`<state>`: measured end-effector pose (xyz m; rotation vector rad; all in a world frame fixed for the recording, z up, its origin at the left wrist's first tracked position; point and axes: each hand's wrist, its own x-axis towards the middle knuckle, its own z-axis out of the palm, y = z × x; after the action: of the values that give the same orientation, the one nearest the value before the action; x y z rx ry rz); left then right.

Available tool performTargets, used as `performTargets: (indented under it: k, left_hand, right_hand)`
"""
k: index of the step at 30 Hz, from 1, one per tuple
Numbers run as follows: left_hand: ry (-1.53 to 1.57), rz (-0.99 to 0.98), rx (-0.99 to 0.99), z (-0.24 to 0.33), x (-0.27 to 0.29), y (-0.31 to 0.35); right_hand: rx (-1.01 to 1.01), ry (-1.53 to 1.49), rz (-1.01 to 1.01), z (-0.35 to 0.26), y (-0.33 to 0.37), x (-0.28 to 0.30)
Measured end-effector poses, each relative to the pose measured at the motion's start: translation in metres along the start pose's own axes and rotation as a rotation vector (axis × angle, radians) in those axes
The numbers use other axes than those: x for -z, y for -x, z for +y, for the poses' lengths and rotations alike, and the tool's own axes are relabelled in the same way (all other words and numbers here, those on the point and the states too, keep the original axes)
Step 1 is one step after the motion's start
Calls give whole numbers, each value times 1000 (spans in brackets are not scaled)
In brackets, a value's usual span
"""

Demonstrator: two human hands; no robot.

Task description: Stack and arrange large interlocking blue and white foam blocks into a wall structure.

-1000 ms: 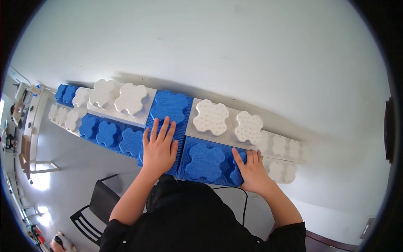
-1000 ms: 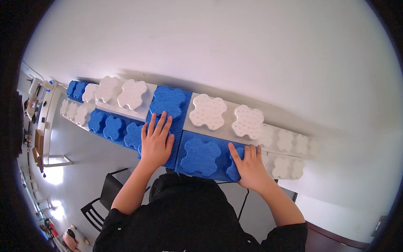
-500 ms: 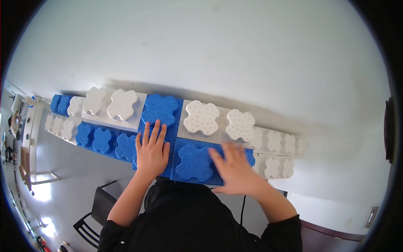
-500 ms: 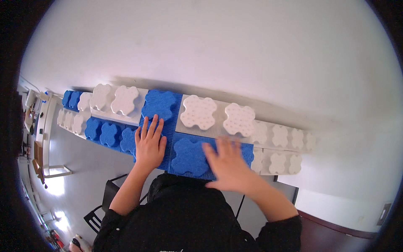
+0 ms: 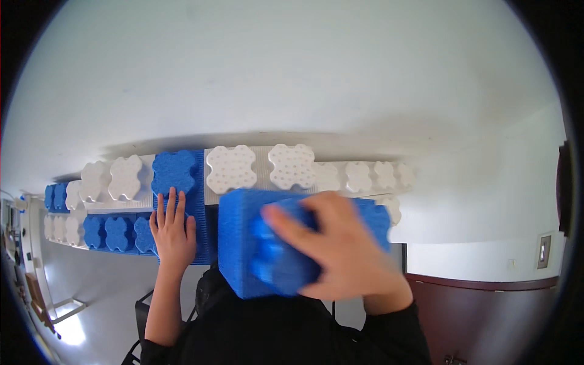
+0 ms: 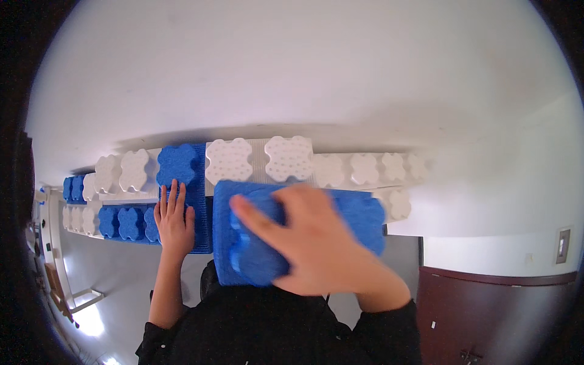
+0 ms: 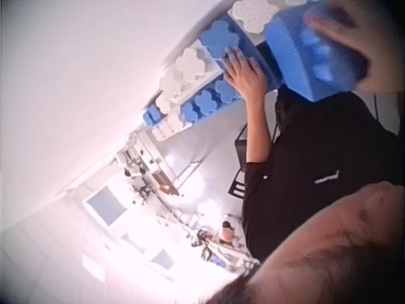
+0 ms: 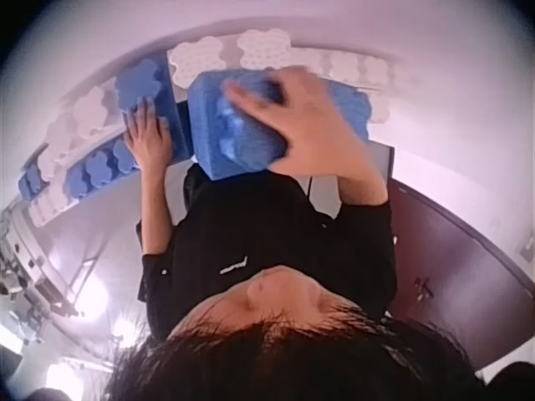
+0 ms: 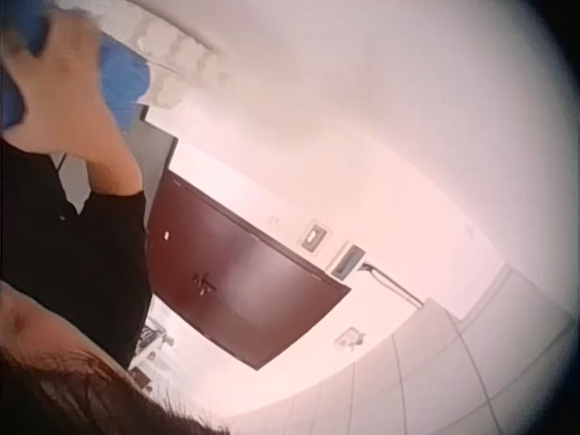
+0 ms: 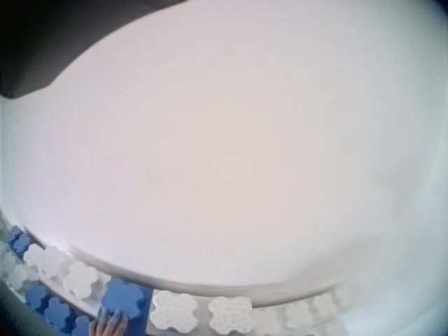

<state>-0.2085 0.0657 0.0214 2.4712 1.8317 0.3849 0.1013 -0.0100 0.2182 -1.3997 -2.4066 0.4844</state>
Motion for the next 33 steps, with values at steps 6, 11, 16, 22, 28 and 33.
performTargets:
  k: [6, 11, 16, 22, 28, 33]
  left_hand:
    - [30, -18, 22, 5, 2, -4]
    - [15, 5, -3, 8, 0, -5]
    - [4, 0, 15, 8, 3, -4]
    - [37, -3, 21, 9, 3, -5]
    - [33, -2, 42, 9, 4, -3]
    - [30, -4, 31, 9, 2, -6]
  right_hand:
    - [-670, -20, 373, 76, 120, 81]
    - [-1251, 390, 496, 202, 172, 39]
    - [-1273, 298, 345, 266, 152, 13]
    - [-1294, 264, 181, 285, 116, 14]
    - [-1316, 274, 183, 267, 98, 2]
    - [-1331, 246, 249, 263, 105, -4]
